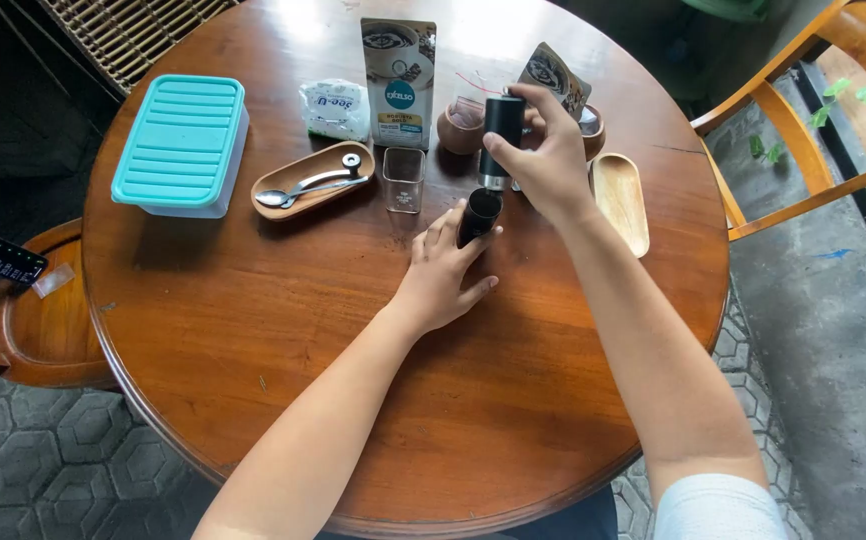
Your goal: The person wipes a wooden table with a tissue, then opens a plastic container filled with coffee grounds. They use a spoon to scoop the grounds into a manual coffee grinder held in their other hand.
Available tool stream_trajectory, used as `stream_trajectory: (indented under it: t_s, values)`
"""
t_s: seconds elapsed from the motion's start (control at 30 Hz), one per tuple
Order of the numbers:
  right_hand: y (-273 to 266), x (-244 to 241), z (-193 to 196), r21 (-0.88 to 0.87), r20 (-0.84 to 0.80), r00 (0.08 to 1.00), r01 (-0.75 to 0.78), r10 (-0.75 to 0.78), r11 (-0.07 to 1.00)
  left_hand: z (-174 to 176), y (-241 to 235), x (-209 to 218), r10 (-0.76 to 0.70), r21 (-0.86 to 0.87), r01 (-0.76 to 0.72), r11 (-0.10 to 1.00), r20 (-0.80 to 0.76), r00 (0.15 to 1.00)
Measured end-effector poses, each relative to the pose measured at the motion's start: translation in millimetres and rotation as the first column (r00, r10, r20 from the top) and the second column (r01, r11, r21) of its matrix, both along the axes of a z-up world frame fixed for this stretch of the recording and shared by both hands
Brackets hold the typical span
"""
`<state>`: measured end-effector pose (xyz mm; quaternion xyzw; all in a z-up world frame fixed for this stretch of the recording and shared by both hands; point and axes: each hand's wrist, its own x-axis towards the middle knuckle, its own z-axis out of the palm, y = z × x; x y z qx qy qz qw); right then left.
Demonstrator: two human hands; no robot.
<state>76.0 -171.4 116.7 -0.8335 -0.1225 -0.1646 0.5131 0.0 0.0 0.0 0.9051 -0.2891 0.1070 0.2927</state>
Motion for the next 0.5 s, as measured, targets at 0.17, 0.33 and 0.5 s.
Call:
stream_trajectory:
  t_s: [0.17, 0.33, 0.5]
  values:
    - [-7, -1, -35, 0.216, 0.007, 0.999, -0.041, 0.041, 0.976, 11, -1, -4, 0.038, 0.047, -0.036, 0.998, -0.038, 0.999]
    - [8, -24, -44, 0.296, 0.095, 0.992, -0.108, 0.083, 0.949, 16, -1, -8, 0.066, 0.081, -0.060, 0.995, -0.074, 0.995]
    - [14, -41, -58, 0.130, 0.315, 0.949, -0.050, 0.007, 0.990, 20, -1, -7, 0.046, 0.035, -0.043, 0.998, -0.070, 0.997]
